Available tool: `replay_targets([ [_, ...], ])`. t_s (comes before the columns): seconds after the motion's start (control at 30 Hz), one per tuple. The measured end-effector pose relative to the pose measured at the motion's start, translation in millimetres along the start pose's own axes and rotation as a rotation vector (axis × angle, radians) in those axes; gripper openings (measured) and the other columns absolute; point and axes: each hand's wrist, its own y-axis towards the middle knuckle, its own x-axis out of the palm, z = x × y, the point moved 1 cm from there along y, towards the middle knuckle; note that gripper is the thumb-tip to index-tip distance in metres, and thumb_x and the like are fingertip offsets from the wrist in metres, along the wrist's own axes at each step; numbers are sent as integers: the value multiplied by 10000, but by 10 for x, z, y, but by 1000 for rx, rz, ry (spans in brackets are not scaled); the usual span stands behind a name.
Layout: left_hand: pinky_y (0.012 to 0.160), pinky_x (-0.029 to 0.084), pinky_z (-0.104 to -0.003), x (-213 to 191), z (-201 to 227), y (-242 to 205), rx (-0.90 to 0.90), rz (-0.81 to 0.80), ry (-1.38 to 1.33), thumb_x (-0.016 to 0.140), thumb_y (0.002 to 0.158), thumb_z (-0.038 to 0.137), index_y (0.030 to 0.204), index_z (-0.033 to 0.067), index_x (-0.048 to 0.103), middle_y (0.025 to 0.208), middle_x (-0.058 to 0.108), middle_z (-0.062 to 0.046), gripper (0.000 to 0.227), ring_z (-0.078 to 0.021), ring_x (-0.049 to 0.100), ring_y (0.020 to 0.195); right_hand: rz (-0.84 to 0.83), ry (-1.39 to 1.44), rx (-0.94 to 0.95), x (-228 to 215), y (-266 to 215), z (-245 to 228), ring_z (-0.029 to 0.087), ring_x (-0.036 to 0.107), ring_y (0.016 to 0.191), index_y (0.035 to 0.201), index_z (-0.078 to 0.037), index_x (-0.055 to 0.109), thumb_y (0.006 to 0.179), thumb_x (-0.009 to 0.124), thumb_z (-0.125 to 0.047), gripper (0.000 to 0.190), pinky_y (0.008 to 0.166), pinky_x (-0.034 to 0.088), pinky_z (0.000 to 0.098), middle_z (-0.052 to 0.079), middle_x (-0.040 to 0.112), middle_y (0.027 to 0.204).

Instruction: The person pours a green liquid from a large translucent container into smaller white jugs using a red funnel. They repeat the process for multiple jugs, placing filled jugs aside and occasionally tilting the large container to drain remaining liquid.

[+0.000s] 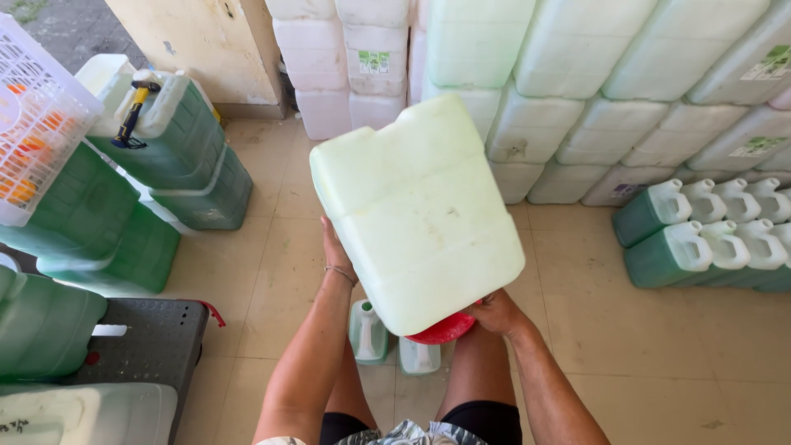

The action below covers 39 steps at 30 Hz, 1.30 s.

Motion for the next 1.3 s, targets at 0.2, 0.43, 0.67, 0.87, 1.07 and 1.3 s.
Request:
replay_targets([
  [0.2, 1047, 535, -455, -89, 97, -5, 40, 103, -71, 286, 977, 674, 1533, 79, 423, 1506, 549, -174, 826, -346, 587, 1317, 587, 394, 41, -107, 195, 87, 214, 679, 1143, 1183, -60, 718, 819, 827, -159, 393, 967, 545, 408, 86, 758, 1175],
  [0.43, 960, 583, -469, -272, -31, -29, 5, -80, -266, 420, 1032, 512, 1456, 40, 516, 1417, 613, -153, 641, -329, 641, 1209, 629, 669, 313, 121, 418, 221, 214, 680, 1135, 1185, -56, 715, 825, 820, -159, 390, 959, 547, 407, 89, 757, 1173],
  [0.67, 1025, 551, -442, 270, 296, -224, 69, -184, -165, 416, 1007, 574, 1476, 62, 499, 1420, 618, -134, 699, -289, 628, 1245, 608, 670, 209, 33, 728, -47, 214, 682, 1128, 1187, -52, 712, 830, 813, -160, 386, 952, 550, 405, 92, 756, 1172],
  [0.87, 1102, 503, -469, -59, 2, 308, -130, -336, 173, 591, 930, 601, 1527, 39, 440, 1490, 547, -149, 833, -274, 577, 1324, 596, 660, 185, -7, 760, -166, 214, 683, 1121, 1189, -49, 710, 835, 807, -160, 383, 945, 552, 404, 94, 756, 1170],
  [1.07, 1154, 451, -437, 29, -142, 350, -109, -391, -52, 583, 922, 683, 1602, 49, 353, 1611, 455, -140, 957, -294, 453, 1458, 561, 656, 161, -42, 907, -237, 214, 685, 1114, 1191, -45, 707, 840, 801, -160, 380, 938, 554, 402, 97, 755, 1169],
  [1.3, 1088, 484, -574, 517, 113, 145, -93, 54, 187, 741, 773, 564, 1581, 116, 114, 1554, 383, -198, 1116, -373, 463, 1408, 520, 656, 123, -112, 997, -405, 214, 686, 1107, 1193, -41, 705, 846, 794, -160, 377, 930, 556, 400, 100, 754, 1167],
])
